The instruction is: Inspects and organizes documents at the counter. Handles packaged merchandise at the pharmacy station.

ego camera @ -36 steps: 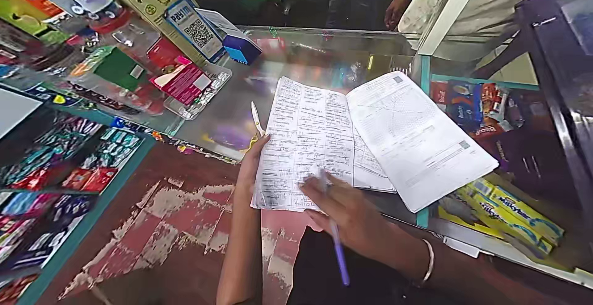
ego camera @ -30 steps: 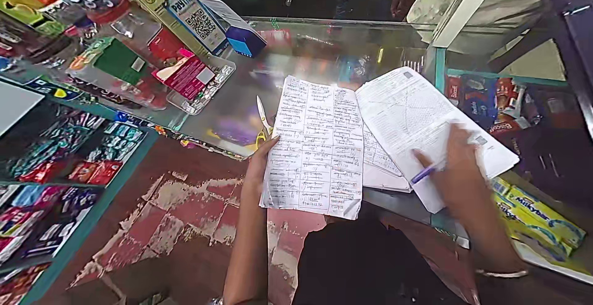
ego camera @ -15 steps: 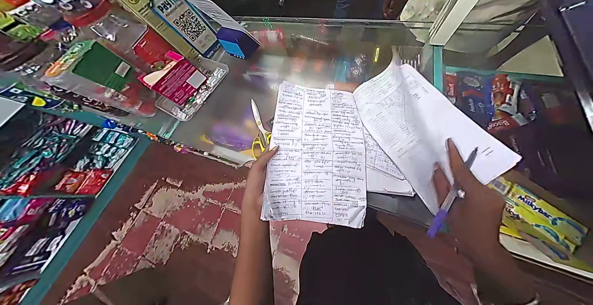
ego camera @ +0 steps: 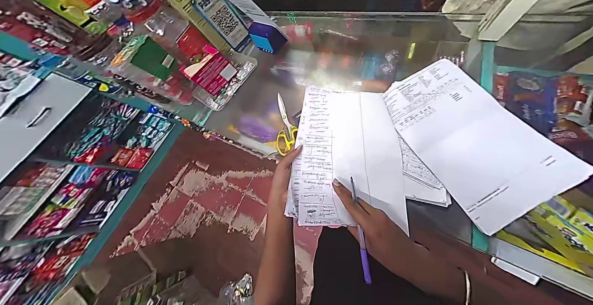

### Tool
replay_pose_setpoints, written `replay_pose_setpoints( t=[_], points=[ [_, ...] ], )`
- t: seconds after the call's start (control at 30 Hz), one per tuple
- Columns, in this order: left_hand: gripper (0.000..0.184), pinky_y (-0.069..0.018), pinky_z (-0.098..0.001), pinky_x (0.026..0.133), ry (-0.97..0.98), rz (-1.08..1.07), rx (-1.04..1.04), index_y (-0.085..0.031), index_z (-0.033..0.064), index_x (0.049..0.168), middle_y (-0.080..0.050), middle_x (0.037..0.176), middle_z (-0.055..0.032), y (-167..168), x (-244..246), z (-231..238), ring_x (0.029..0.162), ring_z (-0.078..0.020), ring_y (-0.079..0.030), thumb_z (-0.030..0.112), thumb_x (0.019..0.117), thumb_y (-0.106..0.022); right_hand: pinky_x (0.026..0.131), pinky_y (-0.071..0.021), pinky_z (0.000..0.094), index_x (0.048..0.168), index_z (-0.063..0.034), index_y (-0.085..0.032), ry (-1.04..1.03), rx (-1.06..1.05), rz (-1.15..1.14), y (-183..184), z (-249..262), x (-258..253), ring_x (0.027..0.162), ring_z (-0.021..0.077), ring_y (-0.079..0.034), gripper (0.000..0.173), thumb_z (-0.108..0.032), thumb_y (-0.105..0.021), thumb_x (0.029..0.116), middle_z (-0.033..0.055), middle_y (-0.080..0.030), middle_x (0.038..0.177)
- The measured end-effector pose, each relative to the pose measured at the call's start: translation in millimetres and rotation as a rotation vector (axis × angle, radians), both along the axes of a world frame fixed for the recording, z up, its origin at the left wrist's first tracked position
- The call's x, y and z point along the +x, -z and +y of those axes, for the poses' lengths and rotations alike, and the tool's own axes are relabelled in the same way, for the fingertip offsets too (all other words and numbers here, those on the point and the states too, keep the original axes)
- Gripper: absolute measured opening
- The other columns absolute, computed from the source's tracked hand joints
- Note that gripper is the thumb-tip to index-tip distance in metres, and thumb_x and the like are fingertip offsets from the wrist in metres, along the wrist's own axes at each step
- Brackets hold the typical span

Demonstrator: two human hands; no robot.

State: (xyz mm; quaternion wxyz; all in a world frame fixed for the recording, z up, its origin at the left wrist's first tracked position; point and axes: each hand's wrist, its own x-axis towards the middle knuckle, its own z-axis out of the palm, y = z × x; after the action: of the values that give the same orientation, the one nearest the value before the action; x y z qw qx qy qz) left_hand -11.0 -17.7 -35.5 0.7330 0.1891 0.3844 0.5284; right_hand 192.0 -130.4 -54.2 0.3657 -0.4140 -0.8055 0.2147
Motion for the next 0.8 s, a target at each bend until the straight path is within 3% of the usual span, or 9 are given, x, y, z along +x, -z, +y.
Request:
replay_pose_setpoints(
  t=[0.23, 0.33, 0.47, 0.57, 0.67, 0.73, 0.8],
  points=[
    [0.037, -0.0638, -0.0353, 0.078, 0.018, 0.013, -0.007, -0.063, 0.0004, 0.119, -0.076, 0.096, -0.0146, -1.7, 1.9, -8.9, 0.086, -0.0189, -0.076, 0.019, 0.1111, -0.032, 0.094, -0.0529, 0.0192, 0.152, -0.0011, -0.046, -0.032, 0.011, -0.007, 7.6, -2.4, 0.5, 0.119, 0.0167, -0.067, 0.064, -0.005, -0.064, 0.0908, 0.0172, -0.058, 0.146],
    [0.039, -0.0637, -0.0356, 0.079, 0.025, -0.015, -0.012, -0.063, 0.0022, 0.121, -0.075, 0.096, -0.0144, -3.7, 4.1, -12.2, 0.086, -0.019, -0.076, 0.022, 0.1116, -0.031, 0.091, -0.054, 0.0195, 0.151, -0.002, -0.047, -0.028, 0.014, -0.01, 6.1, -2.7, 2.7, 0.116, 0.0175, -0.069, 0.065, -0.008, -0.066, 0.0896, 0.0175, -0.06, 0.144],
    [0.039, -0.063, -0.0341, 0.083, 0.012, -0.039, 0.029, -0.054, 0.0129, 0.142, -0.075, 0.105, -0.0111, -2.9, 6.1, -20.2, 0.091, -0.0171, -0.075, 0.021, 0.1112, -0.03, 0.097, -0.0509, 0.0184, 0.149, -0.0041, -0.051, -0.039, 0.012, 0.012, 4.2, -7.2, 4.2, 0.126, 0.0155, -0.063, 0.058, -0.02, -0.066, 0.0949, 0.0172, -0.058, 0.146],
    [0.047, -0.0611, -0.0304, 0.087, 0.046, -0.035, 0.102, -0.041, 0.0254, 0.156, -0.072, 0.119, -0.006, -0.9, 9.0, -22.3, 0.099, -0.0117, -0.073, 0.02, 0.1109, -0.029, 0.105, -0.048, 0.02, 0.144, -0.0069, -0.057, -0.055, 0.022, 0.061, 7.2, -9.2, 6.7, 0.133, 0.0152, -0.058, 0.048, -0.023, -0.064, 0.099, 0.0166, -0.059, 0.145],
    [0.045, -0.0614, -0.0286, 0.085, 0.036, -0.048, 0.099, -0.044, 0.0268, 0.154, -0.072, 0.119, -0.0047, -4.3, 10.4, -27.9, 0.098, -0.0102, -0.073, 0.021, 0.1106, -0.033, 0.114, -0.0438, 0.026, 0.137, -0.0061, -0.063, -0.078, 0.055, 0.085, 9.1, -11.7, 4.7, 0.137, 0.019, -0.056, 0.04, -0.02, -0.063, 0.0999, 0.0152, -0.064, 0.139],
    [0.041, -0.0623, -0.0284, 0.081, 0.015, -0.06, 0.087, -0.05, 0.0248, 0.149, -0.074, 0.113, -0.0049, -7.8, 13.1, -30.7, 0.094, -0.0107, -0.074, 0.022, 0.1102, -0.036, 0.116, -0.0429, 0.0291, 0.131, -0.0053, -0.066, -0.083, 0.077, 0.081, 9.9, -12.9, 4.0, 0.135, 0.0208, -0.057, 0.035, -0.02, -0.062, 0.1004, 0.0135, -0.068, 0.133],
    [0.043, -0.062, -0.0277, 0.083, 0.036, -0.048, 0.121, -0.047, 0.0264, 0.151, -0.073, 0.114, -0.0031, -7.5, 13.4, -32.8, 0.095, -0.0094, -0.073, 0.023, 0.1106, -0.035, 0.116, -0.0428, 0.0312, 0.127, -0.0055, -0.069, -0.079, 0.102, 0.064, 10.9, -13.9, 4.1, 0.134, 0.022, -0.059, 0.031, -0.021, -0.061, 0.101, 0.0118, -0.071, 0.129]
  ],
)
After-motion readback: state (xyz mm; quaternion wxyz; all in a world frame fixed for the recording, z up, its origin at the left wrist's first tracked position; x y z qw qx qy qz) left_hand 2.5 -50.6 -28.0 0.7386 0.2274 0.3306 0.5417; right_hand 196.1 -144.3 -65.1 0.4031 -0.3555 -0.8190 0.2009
